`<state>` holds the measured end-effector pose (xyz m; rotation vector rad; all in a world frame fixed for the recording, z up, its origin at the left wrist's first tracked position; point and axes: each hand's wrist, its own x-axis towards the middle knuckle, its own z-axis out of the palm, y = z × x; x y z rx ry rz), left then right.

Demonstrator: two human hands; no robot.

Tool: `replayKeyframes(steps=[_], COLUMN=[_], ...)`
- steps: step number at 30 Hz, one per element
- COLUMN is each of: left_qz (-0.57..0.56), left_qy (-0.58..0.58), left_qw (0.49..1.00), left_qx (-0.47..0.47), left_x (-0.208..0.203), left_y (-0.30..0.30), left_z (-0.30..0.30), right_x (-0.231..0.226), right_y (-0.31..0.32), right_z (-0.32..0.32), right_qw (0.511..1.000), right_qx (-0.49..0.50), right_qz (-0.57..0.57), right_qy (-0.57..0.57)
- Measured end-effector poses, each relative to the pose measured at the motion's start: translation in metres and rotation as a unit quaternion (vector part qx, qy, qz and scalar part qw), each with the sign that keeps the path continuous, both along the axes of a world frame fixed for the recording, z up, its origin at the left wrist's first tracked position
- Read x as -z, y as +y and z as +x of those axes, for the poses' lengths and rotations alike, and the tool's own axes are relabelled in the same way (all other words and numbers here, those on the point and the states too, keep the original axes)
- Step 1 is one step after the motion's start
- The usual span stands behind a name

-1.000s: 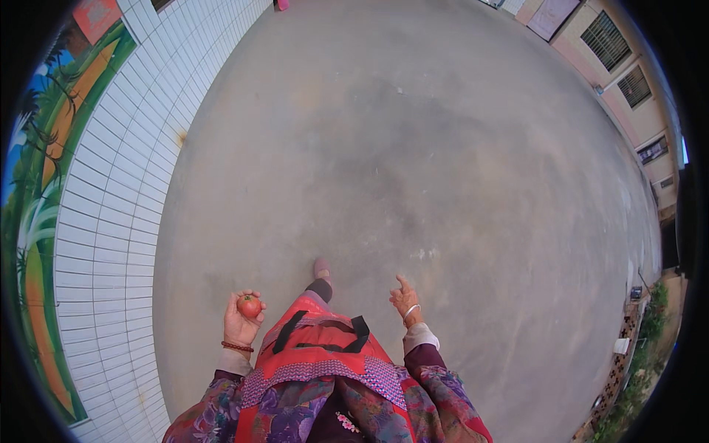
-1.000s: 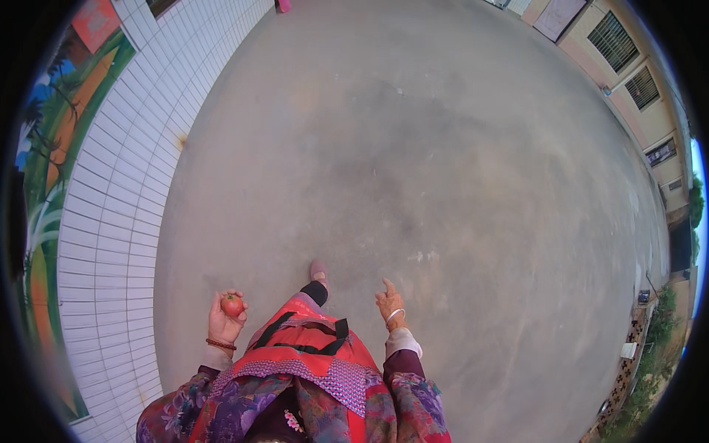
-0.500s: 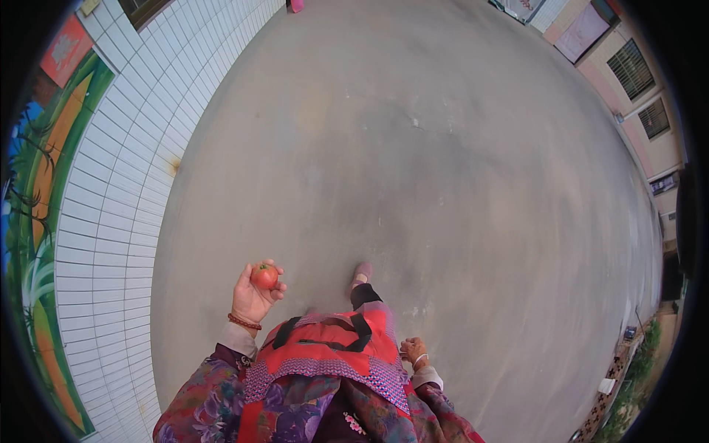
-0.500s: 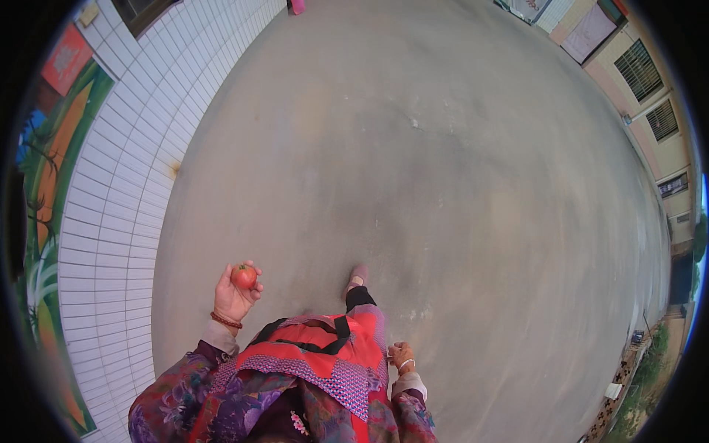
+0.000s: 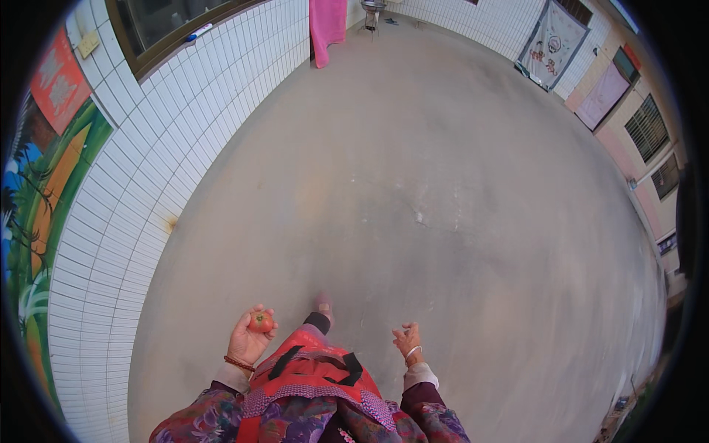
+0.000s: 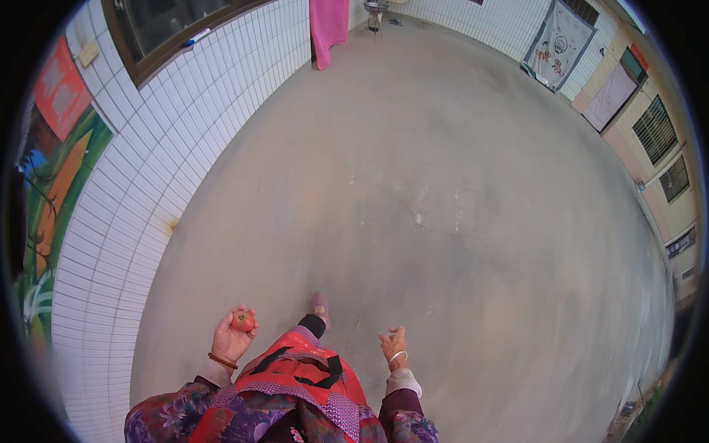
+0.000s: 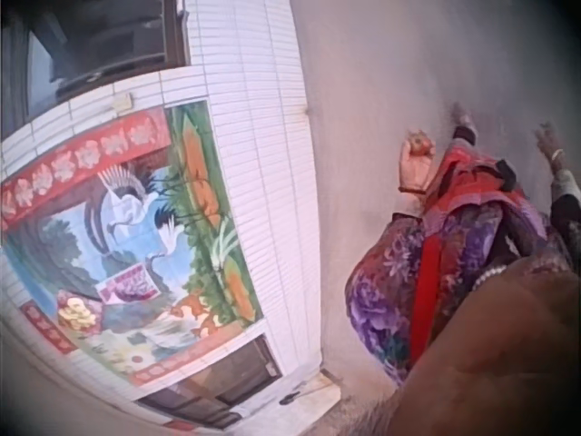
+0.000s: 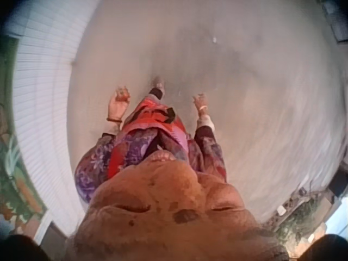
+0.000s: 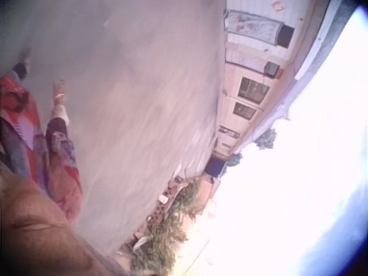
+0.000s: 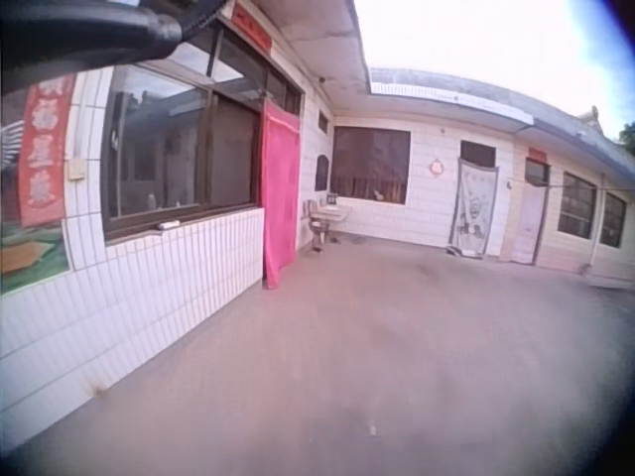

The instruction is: The person scoops powder from a large container into a metal bowl, walks through a courtyard to a different room, and places a tomato and a basket of food items into a refrigerator.

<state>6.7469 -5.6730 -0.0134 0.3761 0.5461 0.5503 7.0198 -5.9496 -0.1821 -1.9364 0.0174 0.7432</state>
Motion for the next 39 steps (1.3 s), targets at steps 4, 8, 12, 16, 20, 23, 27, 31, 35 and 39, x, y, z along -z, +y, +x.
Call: replayKeyframes(steps=[4,8,12,16,20,23,27,31,35,39], left_qz=[0.000,0.007,0.050,0.045,0.051,-0.001,-0.059,-0.101,-0.092,-0.077], left_qy=[-0.018,-0.038,-0.018,0.010,0.027,0.015,0.011,-0.019,-0.036,-0.023], left_qw=[1.000,0.999,0.998,0.999,0.996,0.995,0.988,0.983,0.984,0.978], left_qx=[-0.005,-0.004,-0.017,-0.017,-0.062,-0.100,-0.144,-0.152,-0.147,-0.194], left_x=[0.010,-0.006,-0.022,-0.025,-0.016,-0.010,-0.019,-0.018,-0.001,-0.015], left_y=[0.050,0.103,0.164,0.212,0.257,0.289,0.336,0.381,0.437,0.521], left_z=[0.068,0.171,0.224,0.293,0.348,0.408,0.455,0.502,0.559,0.609], right_x=[-0.017,0.032,0.019,0.080,0.084,0.107,0.081,-0.011,-0.025,-0.037], right_y=[0.094,0.082,0.107,0.079,0.114,0.118,0.213,0.357,0.476,0.579], right_z=[0.077,0.144,0.179,0.218,0.279,0.365,0.465,0.560,0.648,0.667], right_qw=[0.989,0.969,0.984,0.960,0.948,0.928,0.956,0.995,0.991,0.979], right_qx=[-0.124,-0.217,-0.109,-0.123,-0.092,-0.043,-0.089,-0.039,-0.115,-0.187], right_qz=[0.086,0.031,-0.070,-0.107,-0.109,0.030,0.024,-0.065,0.017,0.018], right_qy=[-0.014,-0.116,0.122,0.228,0.284,0.369,0.277,0.058,0.069,0.082])
